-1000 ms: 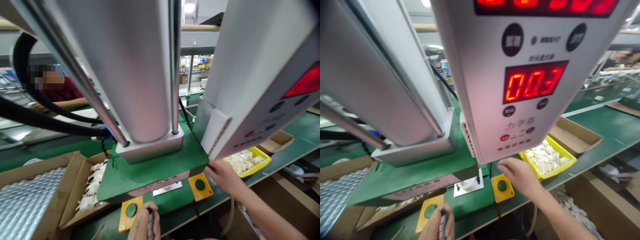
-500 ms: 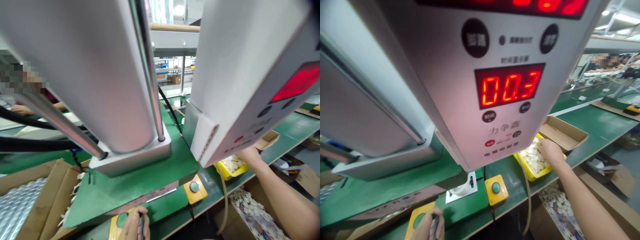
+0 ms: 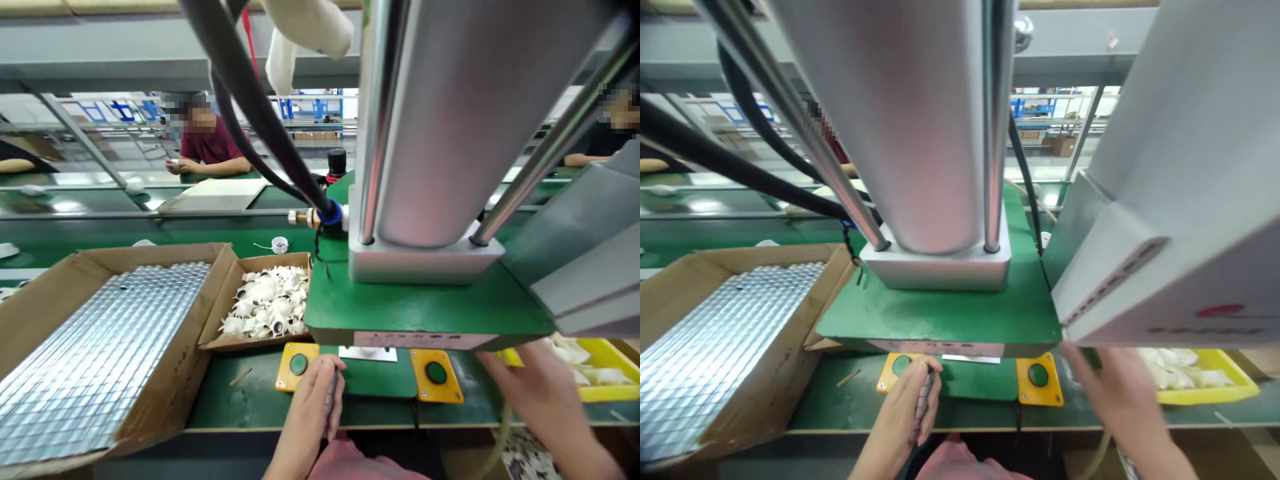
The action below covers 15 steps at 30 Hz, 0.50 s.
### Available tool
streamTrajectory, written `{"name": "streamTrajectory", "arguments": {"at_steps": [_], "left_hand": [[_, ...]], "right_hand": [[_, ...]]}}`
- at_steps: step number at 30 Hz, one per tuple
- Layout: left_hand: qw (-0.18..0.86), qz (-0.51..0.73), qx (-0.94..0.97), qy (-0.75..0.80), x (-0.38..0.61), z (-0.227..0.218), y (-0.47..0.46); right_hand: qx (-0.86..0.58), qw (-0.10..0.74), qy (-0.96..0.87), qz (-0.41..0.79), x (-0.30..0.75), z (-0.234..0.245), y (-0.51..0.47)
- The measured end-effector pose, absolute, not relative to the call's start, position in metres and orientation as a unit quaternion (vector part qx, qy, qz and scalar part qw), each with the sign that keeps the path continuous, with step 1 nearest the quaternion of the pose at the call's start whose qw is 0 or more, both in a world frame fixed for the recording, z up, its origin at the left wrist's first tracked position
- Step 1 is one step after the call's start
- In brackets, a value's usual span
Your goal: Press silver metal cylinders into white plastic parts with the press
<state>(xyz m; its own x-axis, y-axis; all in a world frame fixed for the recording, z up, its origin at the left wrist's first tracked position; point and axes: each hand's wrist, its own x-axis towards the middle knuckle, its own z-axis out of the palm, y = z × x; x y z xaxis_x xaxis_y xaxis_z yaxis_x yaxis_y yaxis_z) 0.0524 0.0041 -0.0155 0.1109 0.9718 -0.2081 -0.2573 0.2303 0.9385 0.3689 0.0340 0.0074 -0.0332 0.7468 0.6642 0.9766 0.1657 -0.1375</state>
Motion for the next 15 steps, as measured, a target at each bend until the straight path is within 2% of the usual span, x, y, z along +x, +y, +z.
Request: {"name": "streamTrajectory", "arguments": {"at_steps": [3, 5, 8, 15], "left_hand": [[0.643, 0.477, 0.396, 0.450, 0.053, -0.017, 0.005], [0.640, 0.481, 0.393, 0.452, 0.051, -0.017, 0.003], [0.637, 0.491, 0.384, 0.454, 0.047, -0.017, -0.003], [0.583, 0.517, 0.391, 0.490, 0.036, -0.017, -0.010]], "right_hand": [[-0.441, 0.295, -0.820, -0.212, 0.292, 0.020, 0.043], [-0.391, 0.271, -0.848, -0.234, 0.258, 0.026, 0.051], [-0.387, 0.237, -0.856, -0.249, 0.236, 0.030, 0.060], [-0.356, 0.214, -0.888, -0.197, 0.244, 0.020, 0.062]]}}
